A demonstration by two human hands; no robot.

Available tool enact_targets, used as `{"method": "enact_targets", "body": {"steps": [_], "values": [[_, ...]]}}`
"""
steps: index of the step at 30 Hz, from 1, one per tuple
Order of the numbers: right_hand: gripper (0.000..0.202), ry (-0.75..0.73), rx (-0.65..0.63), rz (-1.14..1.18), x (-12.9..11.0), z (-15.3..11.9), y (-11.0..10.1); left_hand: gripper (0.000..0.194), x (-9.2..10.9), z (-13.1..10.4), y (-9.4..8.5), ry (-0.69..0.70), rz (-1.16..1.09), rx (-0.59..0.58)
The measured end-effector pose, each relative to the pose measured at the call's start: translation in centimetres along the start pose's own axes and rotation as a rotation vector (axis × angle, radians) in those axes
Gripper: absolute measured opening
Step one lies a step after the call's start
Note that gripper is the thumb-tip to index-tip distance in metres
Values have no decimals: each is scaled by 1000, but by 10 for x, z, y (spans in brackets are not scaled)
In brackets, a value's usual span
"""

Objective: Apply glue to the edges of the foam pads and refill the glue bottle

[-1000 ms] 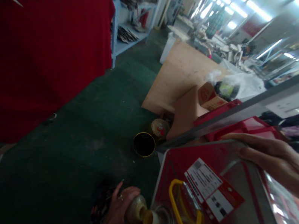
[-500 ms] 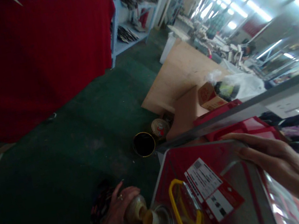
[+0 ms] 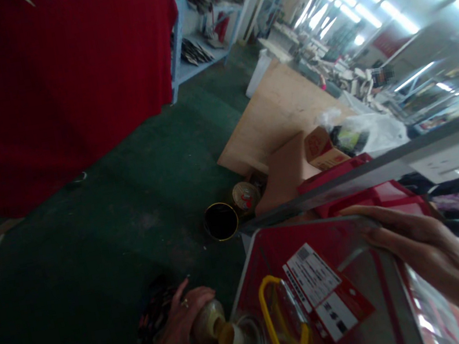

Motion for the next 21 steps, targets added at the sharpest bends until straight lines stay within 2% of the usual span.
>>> {"method": "enact_targets", "body": {"steps": [8, 18, 21], "values": [[47, 11, -22, 39, 2, -1, 0, 49, 1, 4, 1, -39, -12, -62], [47, -10, 69, 38, -9, -5, -3, 50, 9, 5, -3, -84, -2, -73], [46, -28, 65, 20, -5, -3, -6, 51, 10, 4, -3, -107, -6, -65]]}}
Point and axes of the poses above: each hand's wrist, its own z-axis towards the middle knuckle, its own y-axis out of the palm, x = y × z, the point moved 7 cm from there along z, towards the middle knuckle, and after that the axes turned 6 degrees about y, right-handed, at the moved point
